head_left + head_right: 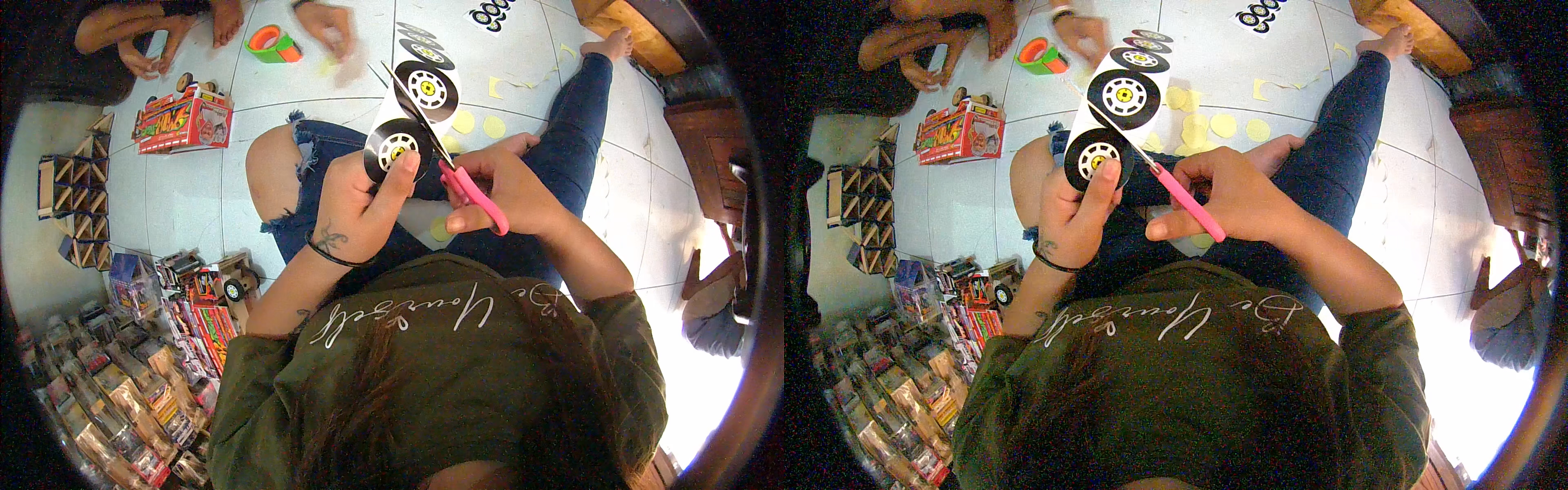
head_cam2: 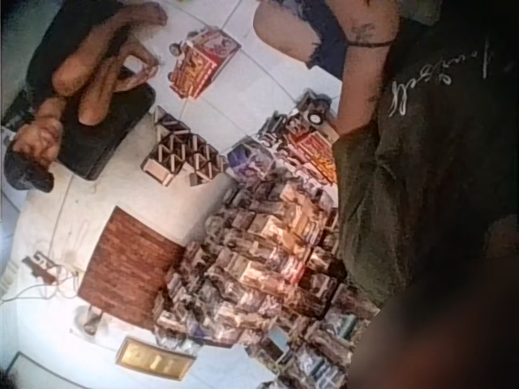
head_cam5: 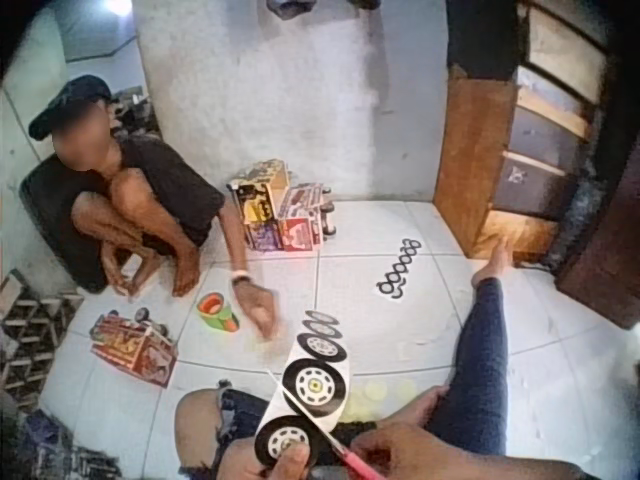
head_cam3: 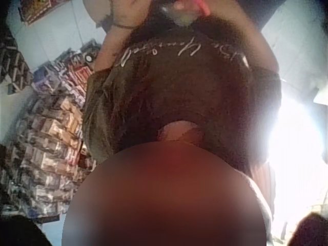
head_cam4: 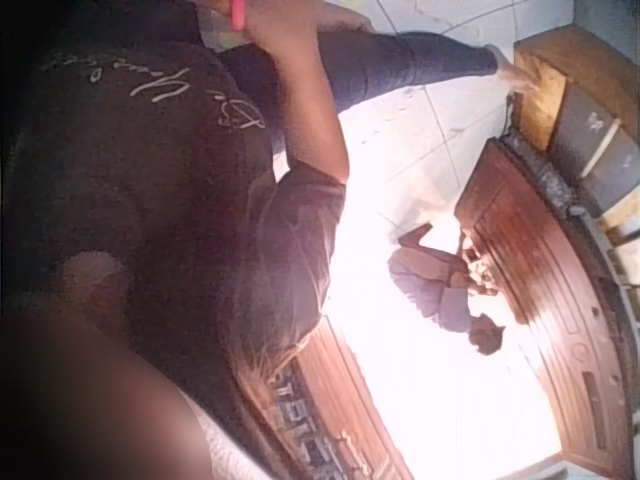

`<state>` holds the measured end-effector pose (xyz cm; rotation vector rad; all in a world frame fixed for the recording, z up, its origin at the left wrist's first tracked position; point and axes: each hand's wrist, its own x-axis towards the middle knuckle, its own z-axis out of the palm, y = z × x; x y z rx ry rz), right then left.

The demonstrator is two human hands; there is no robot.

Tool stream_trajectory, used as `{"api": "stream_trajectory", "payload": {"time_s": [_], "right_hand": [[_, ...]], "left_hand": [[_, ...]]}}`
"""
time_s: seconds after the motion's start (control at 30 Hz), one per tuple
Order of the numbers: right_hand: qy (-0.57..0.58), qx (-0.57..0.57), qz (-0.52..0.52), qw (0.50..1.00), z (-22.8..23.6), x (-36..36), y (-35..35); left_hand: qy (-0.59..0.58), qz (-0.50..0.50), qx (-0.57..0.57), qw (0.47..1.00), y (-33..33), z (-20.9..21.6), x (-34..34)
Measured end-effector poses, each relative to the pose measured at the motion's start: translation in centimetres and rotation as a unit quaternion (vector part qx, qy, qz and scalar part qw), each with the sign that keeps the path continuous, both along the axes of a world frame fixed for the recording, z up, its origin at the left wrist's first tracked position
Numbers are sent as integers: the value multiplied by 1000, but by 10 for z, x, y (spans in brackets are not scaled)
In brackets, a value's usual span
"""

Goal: The person sits on the floor and uses pink-handled scissors to cut out circular paper wheel designs from a printed sheet. They hold the paper with one hand and carefully cut around the perimeter of each wheel, placing the cut pieces on the floor.

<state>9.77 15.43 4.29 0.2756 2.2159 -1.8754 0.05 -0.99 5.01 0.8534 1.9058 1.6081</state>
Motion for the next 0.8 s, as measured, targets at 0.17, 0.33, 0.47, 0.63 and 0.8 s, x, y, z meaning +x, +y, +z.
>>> {"api": "stream_trajectory", "payload": {"time_s": [0.17, 0.33, 0.47, 0.63, 0.8], "right_hand": [[-3, 12, 1, 1000, 0, 1, 1], [14, 16, 9, 1000, 1, -1, 4], [-58, 57, 41, 996, 7, -2, 11], [-56, 73, 56, 994, 10, -4, 14], [-73, 102, 71, 990, 9, -4, 18]], "left_hand": [[-10, -15, -7, 1000, -2, 1, -2], [6, -35, -12, 999, -2, 2, -4], [29, -54, -27, 998, -3, 4, -9], [27, -85, -46, 995, -7, 4, -13], [22, -105, -45, 993, -8, 4, -18]]}}
